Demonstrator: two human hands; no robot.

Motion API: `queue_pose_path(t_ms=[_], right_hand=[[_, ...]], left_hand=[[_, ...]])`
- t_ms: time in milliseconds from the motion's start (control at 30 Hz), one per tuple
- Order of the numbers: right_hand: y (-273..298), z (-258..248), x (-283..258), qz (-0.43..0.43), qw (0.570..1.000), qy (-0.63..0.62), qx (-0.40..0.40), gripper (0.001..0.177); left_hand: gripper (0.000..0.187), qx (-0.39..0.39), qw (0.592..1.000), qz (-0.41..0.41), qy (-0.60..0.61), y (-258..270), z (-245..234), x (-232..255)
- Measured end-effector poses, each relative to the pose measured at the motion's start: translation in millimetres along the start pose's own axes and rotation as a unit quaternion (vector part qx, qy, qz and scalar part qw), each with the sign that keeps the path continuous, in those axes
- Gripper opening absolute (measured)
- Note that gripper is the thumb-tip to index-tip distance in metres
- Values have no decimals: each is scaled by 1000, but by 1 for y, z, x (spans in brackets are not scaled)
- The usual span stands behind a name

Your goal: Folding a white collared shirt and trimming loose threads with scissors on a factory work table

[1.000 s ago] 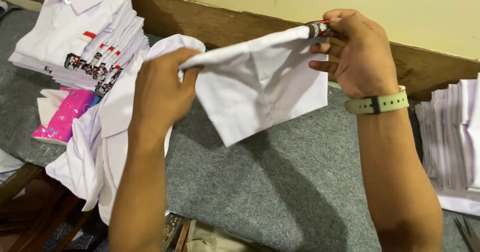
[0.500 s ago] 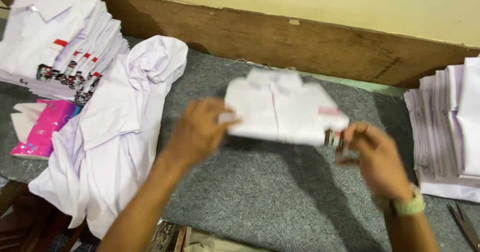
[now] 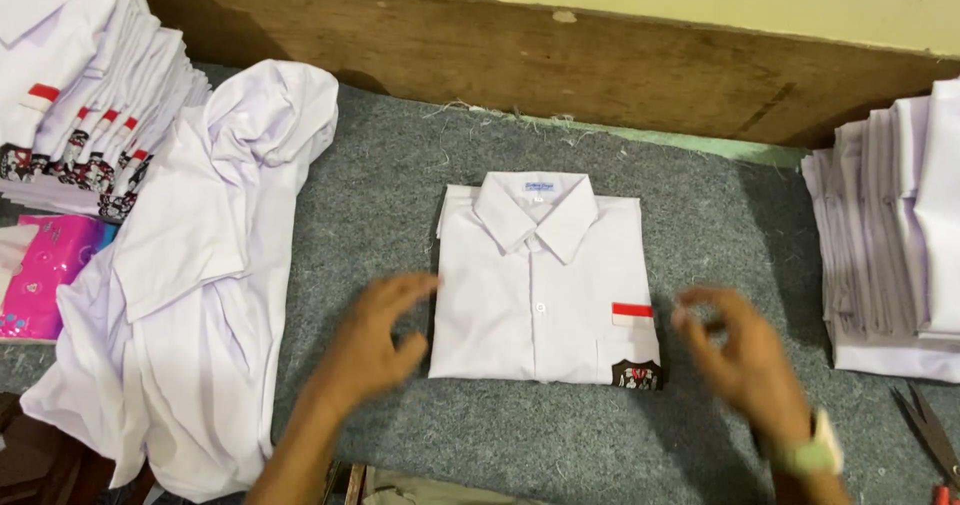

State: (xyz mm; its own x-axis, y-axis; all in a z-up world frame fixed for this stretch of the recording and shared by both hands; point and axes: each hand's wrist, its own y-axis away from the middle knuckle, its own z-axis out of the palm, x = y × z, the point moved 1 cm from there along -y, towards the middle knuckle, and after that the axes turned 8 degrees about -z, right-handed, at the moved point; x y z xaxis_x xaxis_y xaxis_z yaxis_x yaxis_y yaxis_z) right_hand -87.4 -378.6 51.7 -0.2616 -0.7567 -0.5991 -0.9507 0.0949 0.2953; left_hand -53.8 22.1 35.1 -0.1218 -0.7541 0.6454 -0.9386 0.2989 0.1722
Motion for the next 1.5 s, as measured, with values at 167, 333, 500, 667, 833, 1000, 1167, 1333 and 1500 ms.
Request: queue_pose_path(t_ms=[167, 333, 500, 667, 833, 1000, 1167, 1333, 1500], right_hand=[[-88, -14, -18, -116, 989, -36, 79, 32], [-157, 13, 4, -109, 990, -1, 84, 35], [-145, 18, -4, -82, 992, 1, 93, 31], [-124, 17, -17, -49, 993, 5, 106, 37], [-129, 23, -9, -129, 984, 25, 124, 26], [-122, 22, -13, -84, 989, -57, 109, 22], [-125, 25, 3, -81, 979, -159, 95, 15], [-148, 42, 42, -118, 934, -325, 88, 15], [-146, 41, 47, -118, 919, -369, 80, 13]], left_hand=[[47, 102, 989, -12, 109, -79, -17, -1], [41, 70, 988, -125, 51, -124, -16, 14], [40, 81, 982, -164, 44, -127, -12, 15], [30, 95, 974, -182, 91, -113, -13, 19], [25, 91, 963, -204, 152, -104, -13, 13], [23, 92, 959, -210, 169, -101, -12, 12], [27, 80, 945, -225, 221, -101, -6, 9], [29, 75, 911, -238, 327, -102, 0, -2], [25, 58, 915, -218, 335, -109, 13, -22]])
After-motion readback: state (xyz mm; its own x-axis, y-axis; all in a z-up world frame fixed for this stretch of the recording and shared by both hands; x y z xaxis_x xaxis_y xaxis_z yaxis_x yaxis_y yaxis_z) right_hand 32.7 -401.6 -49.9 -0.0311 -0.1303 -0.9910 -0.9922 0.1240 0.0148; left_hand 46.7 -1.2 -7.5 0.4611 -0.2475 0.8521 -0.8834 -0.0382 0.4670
